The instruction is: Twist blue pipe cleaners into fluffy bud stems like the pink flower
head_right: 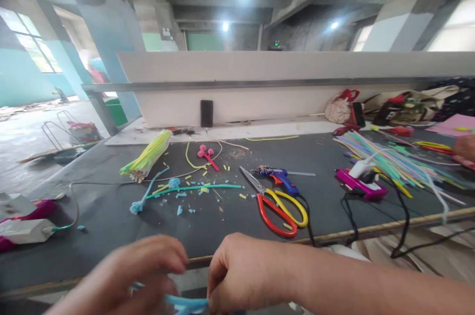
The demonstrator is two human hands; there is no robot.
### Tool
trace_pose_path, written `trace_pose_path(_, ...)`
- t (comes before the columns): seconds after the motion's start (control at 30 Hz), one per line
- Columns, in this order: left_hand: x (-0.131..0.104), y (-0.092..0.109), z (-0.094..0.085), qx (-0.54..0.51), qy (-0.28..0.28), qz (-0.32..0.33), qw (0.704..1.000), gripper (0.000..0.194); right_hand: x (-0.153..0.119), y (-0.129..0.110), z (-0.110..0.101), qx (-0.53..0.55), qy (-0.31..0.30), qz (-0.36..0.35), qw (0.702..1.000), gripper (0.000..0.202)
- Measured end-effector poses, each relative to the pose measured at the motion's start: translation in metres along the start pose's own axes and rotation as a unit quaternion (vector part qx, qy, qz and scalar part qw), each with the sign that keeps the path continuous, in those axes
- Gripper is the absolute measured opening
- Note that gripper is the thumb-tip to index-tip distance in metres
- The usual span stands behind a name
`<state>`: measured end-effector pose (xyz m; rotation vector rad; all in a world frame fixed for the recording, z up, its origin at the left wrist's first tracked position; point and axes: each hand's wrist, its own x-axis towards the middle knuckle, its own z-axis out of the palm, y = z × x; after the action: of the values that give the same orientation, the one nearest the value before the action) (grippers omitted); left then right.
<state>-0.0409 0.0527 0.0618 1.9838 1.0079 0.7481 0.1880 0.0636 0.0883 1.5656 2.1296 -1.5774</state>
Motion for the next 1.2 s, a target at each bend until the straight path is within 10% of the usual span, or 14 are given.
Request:
trace_pose_path(0.03, 0.008, 0.006, 0.014, 0.034, -0.067, 0.007, 0.997, 0.01, 0.002, 0.0, 0.003, -0.009, 0.011, 0.006, 1.0, 0.013)
trace_pose_path(0.17, 0.034, 0.011, 0.058, 0.12, -0.048, -0.018, 0.991, 0.005, 0.009, 0.01, 0.004, -0.001, 0.056, 0.0, 0.998, 0.015)
trace_pose_path(0.37, 0.051, 0.017, 0.056, 0.102, -0.042, 0.005, 0.994, 0.011, 0.006, 0.016, -0.024, -0.011, 0.081, 0.016, 0.997, 0.015)
trace_pose_path(0.53, 0.079, 0.021, 0.043, -0.125, 0.008, -0.085, 0.988, 0.009, 0.0, 0.02, -0.089, 0.163, 0.01, -0.073, 0.984, 0.036)
trace_pose_path(0.63, 0.1, 0.014, 0.035, -0.381, 0.017, -0.118, 0.917, 0.014, 0.013, 0.036, -0.108, 0.435, 0.141, -0.147, 0.877, 0.028)
trace_pose_path(0.7, 0.114, 0.01, 0.032, -0.489, 0.023, -0.129, 0.863, 0.022, 0.028, 0.045, -0.099, 0.518, 0.229, -0.187, 0.803, 0.012)
trace_pose_path(0.8, 0.13, 0.004, 0.034, -0.526, 0.048, -0.157, 0.835, 0.026, 0.05, 0.049, -0.068, 0.511, 0.235, -0.211, 0.8, 0.016)
trace_pose_path(1.2, 0.156, -0.022, 0.065, -0.403, 0.087, -0.126, 0.902, 0.016, 0.078, 0.052, -0.054, 0.404, 0.381, -0.177, 0.813, 0.023)
